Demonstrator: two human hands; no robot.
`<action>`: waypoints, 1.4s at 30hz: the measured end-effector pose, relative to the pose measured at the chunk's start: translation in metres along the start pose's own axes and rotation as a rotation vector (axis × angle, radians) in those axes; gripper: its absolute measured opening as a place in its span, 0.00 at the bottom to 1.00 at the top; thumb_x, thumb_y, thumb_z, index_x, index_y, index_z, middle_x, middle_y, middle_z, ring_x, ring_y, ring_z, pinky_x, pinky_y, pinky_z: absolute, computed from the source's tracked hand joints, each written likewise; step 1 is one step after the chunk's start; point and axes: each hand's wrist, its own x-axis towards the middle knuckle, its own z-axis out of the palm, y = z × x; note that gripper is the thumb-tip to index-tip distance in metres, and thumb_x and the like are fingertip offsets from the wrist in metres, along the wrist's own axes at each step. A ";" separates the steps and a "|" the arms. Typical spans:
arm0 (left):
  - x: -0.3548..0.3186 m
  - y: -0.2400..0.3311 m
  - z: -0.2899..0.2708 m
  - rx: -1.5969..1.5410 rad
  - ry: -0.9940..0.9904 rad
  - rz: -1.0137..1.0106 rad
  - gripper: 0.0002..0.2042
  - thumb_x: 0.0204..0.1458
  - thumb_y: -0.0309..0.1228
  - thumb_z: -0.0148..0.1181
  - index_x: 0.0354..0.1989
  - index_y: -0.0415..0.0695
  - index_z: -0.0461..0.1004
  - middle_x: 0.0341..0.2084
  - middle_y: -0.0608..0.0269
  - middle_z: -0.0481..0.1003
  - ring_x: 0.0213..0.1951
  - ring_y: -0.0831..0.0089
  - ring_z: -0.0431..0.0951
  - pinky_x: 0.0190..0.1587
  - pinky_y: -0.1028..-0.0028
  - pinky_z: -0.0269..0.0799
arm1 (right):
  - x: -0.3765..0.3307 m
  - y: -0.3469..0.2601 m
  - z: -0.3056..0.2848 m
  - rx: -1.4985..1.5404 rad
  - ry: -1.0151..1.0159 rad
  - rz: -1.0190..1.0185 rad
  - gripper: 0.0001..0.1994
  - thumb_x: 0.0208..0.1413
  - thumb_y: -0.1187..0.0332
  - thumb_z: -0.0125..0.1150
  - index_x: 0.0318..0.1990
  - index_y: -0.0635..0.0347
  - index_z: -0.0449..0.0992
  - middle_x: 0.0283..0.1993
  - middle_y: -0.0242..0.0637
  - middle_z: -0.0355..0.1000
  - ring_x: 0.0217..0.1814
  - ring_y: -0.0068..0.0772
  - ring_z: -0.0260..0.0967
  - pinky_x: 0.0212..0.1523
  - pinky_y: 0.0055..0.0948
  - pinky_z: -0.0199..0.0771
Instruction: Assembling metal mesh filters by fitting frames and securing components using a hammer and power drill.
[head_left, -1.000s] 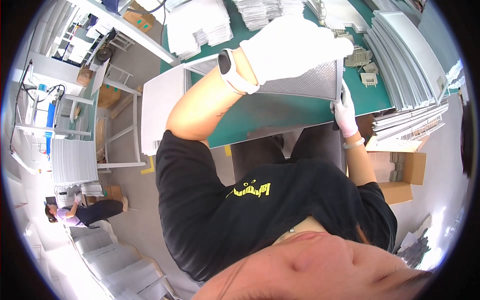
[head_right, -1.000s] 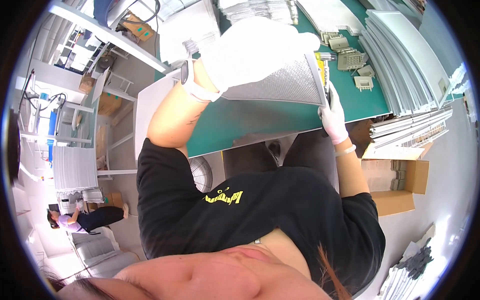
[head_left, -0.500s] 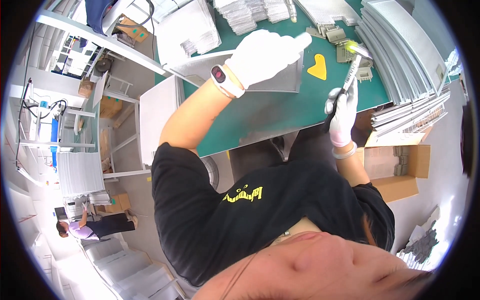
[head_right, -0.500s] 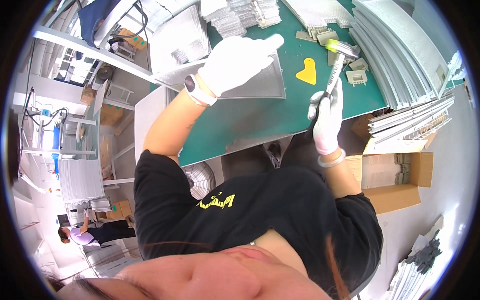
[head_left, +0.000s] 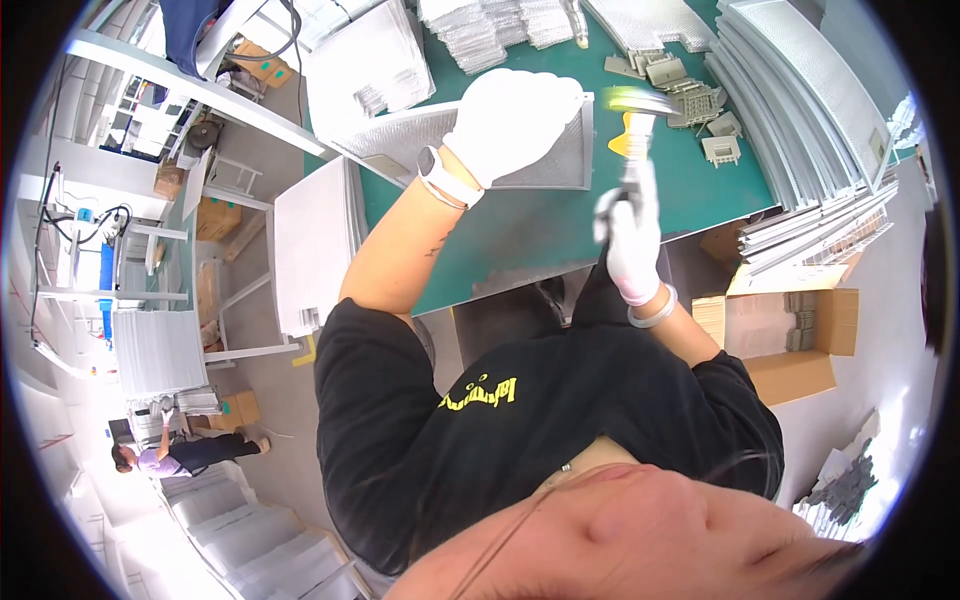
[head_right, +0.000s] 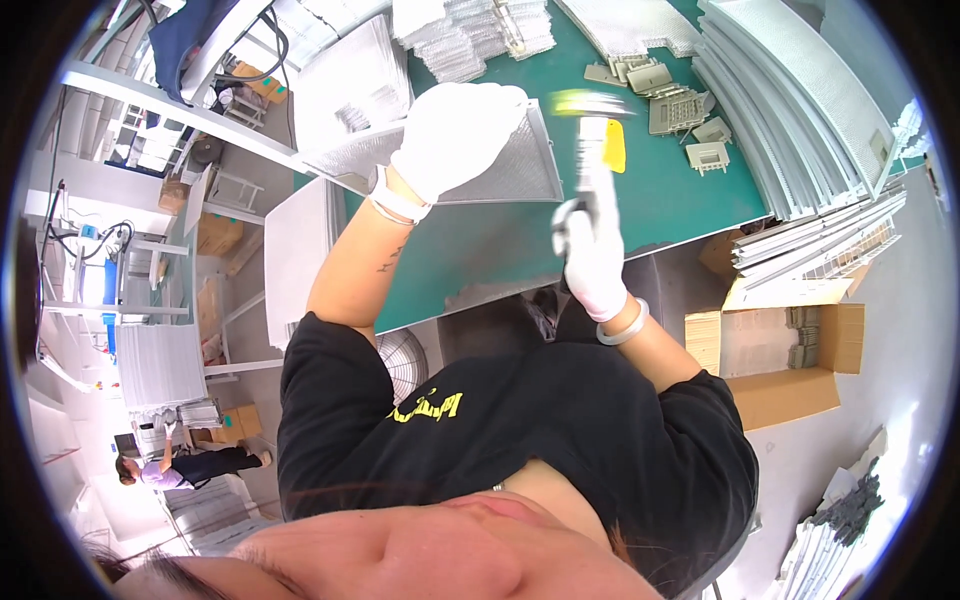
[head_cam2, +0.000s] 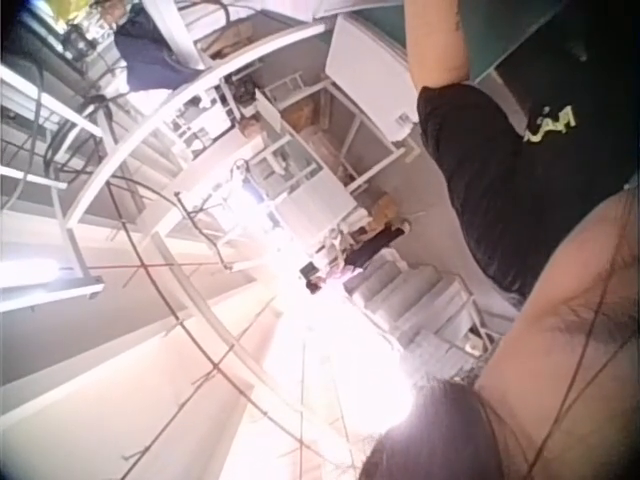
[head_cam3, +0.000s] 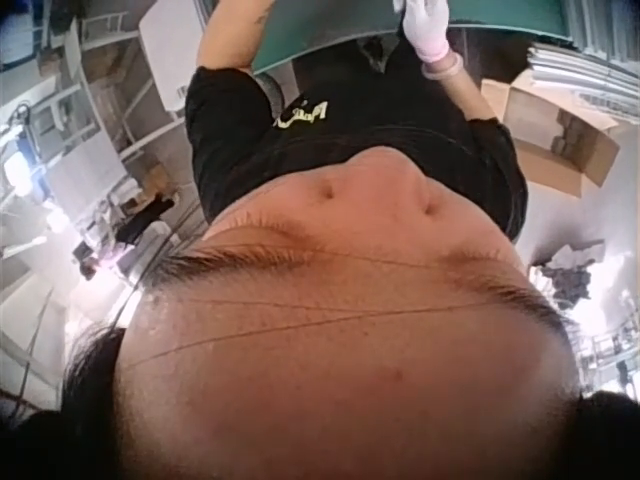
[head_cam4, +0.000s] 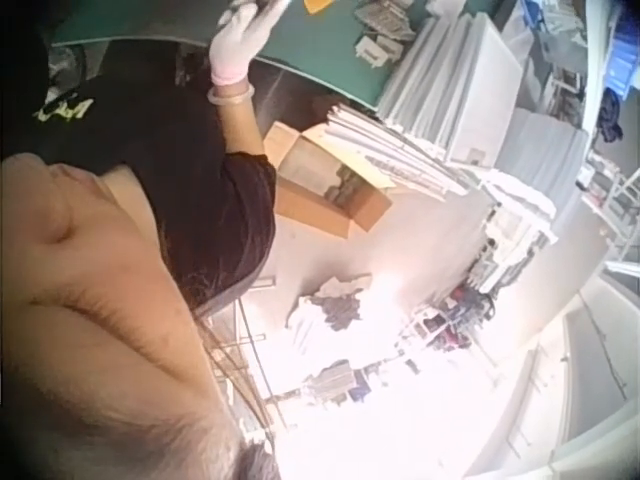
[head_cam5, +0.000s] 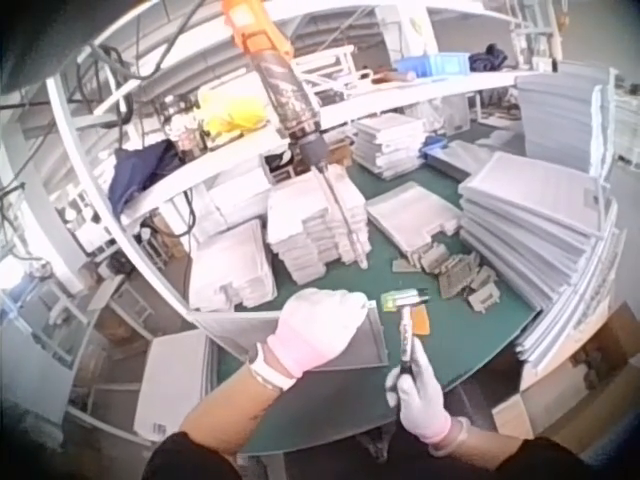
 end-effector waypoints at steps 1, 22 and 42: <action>0.000 0.000 0.000 -0.024 -0.005 0.006 0.06 0.56 0.32 0.58 0.36 0.48 0.80 0.25 0.65 0.76 0.29 0.66 0.78 0.32 0.68 0.72 | -0.003 0.000 0.001 -0.051 -0.089 0.097 0.32 0.66 0.77 0.38 0.77 0.56 0.43 0.35 0.32 0.66 0.24 0.17 0.59 0.26 0.17 0.64; 0.005 -0.001 0.001 -0.245 0.057 -0.096 0.12 0.52 0.44 0.64 0.25 0.50 0.76 0.20 0.64 0.74 0.24 0.62 0.77 0.28 0.64 0.71 | 0.008 -0.053 -0.032 -0.663 -0.173 -0.226 0.28 0.67 0.76 0.44 0.74 0.59 0.51 0.35 0.30 0.66 0.27 0.14 0.57 0.27 0.17 0.62; 0.001 0.006 0.001 -0.123 0.173 -0.132 0.15 0.48 0.48 0.67 0.21 0.51 0.76 0.15 0.64 0.70 0.24 0.63 0.74 0.40 0.63 0.71 | 0.015 -0.057 -0.024 -0.472 0.059 -0.103 0.30 0.64 0.78 0.47 0.74 0.60 0.54 0.34 0.28 0.68 0.27 0.14 0.59 0.29 0.16 0.65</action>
